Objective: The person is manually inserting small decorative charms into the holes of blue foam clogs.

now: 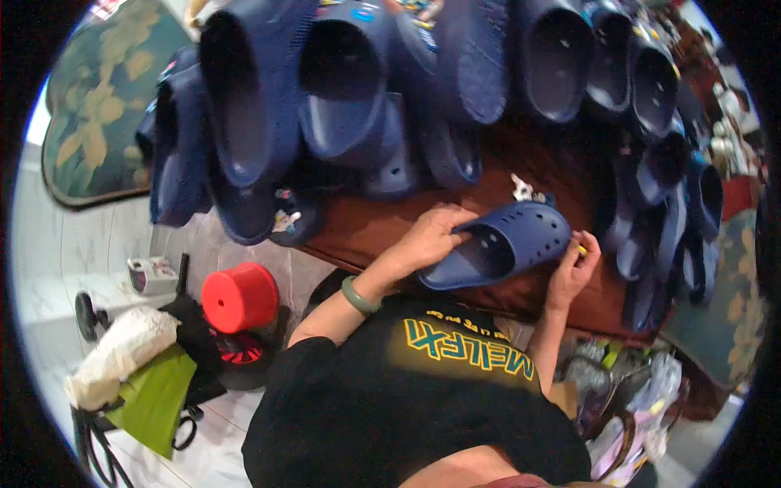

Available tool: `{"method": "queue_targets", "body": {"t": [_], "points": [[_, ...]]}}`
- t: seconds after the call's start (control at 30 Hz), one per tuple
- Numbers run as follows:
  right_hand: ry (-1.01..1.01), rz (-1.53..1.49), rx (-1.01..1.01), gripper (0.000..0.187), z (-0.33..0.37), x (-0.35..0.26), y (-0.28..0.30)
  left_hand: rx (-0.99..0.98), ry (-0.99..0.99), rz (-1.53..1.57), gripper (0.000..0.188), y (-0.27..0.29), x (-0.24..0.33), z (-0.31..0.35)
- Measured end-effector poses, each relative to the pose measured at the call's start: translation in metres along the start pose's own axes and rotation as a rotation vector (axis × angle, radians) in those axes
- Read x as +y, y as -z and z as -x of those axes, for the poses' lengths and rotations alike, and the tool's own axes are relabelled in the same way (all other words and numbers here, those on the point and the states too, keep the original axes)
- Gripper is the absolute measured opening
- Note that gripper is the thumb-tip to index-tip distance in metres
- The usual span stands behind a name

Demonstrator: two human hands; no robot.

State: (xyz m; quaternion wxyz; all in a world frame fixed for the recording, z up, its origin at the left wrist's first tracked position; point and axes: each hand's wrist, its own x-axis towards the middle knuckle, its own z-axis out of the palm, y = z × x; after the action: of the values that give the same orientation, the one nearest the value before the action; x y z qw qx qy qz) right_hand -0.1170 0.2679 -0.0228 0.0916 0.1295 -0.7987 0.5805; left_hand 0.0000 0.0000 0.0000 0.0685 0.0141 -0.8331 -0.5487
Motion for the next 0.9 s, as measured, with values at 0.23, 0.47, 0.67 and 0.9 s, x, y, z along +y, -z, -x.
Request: {"method": "queue_targets", "body": {"t": [0.23,0.47,0.67,0.9], "points": [[0.332,-0.404,-0.255,0.025,-0.018,-0.042,0.060,0.002,-0.005,0.013,0.032,0.005,-0.004,0.002],[1.672,-0.064,1.159,0.009,-0.035,-0.197,0.068,0.003,0.033,-0.011,0.032,-0.004,-0.021,-0.004],[1.810,-0.362,0.850,0.012,-0.039,-0.220,0.074,-0.010,0.030,-0.002,0.033,-0.006,-0.013,-0.004],[1.907,-0.598,0.433,0.018,-0.034,-0.237,0.081,-0.005,0.037,-0.001,0.034,-0.001,-0.013,0.000]]}}
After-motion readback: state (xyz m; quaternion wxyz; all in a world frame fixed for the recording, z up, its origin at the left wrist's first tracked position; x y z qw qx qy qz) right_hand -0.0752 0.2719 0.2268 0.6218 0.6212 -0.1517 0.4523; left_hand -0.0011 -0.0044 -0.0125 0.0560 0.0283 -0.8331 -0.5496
